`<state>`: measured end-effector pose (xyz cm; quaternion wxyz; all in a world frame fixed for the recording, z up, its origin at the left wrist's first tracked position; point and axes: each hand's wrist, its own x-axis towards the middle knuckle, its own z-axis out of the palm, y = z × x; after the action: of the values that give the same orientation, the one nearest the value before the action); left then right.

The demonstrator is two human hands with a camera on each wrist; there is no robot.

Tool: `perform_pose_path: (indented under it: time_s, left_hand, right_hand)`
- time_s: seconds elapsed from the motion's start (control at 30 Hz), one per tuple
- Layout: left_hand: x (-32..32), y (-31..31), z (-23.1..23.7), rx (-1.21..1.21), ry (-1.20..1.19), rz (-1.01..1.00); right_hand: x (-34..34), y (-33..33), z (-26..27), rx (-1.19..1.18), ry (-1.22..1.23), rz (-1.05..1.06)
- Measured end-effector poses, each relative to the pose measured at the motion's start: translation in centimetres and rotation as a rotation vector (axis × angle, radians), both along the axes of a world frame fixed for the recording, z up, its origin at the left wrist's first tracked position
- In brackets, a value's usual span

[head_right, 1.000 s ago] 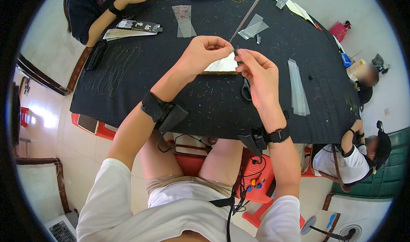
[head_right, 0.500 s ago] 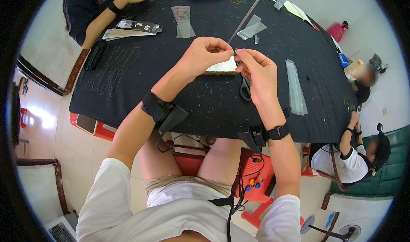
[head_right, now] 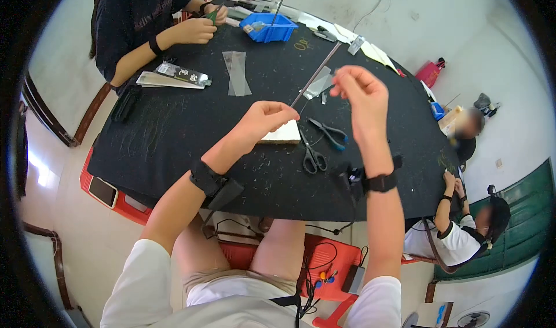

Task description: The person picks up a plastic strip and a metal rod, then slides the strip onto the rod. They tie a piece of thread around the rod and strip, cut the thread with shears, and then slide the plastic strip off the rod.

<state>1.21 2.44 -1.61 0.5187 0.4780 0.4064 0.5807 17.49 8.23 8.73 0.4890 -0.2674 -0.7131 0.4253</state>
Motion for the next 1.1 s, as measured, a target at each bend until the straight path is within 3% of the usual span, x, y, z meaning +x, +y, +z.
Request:
perform_pose_path:
  time_s: [0.13,0.33,0.63,1.1]
  left_hand:
    - [-0.1,0.2,-0.2,0.016,-0.006,-0.032]
    - [-0.2,0.1,-0.2,0.008,-0.004,-0.051]
    - [-0.2,0.3,-0.5,0.019,-0.018,-0.057]
    - [-0.2,0.4,-0.5,0.025,0.0,-0.036]
  right_hand:
    - [-0.9,1.8,4.2,0.187,-0.149,-0.098]
    - [-1.0,3.3,5.8,0.171,-0.352,-0.032]
    - [-1.1,3.0,5.9,0.19,-0.314,0.054]
    - [-0.8,3.4,6.2,0.208,-0.385,0.023]
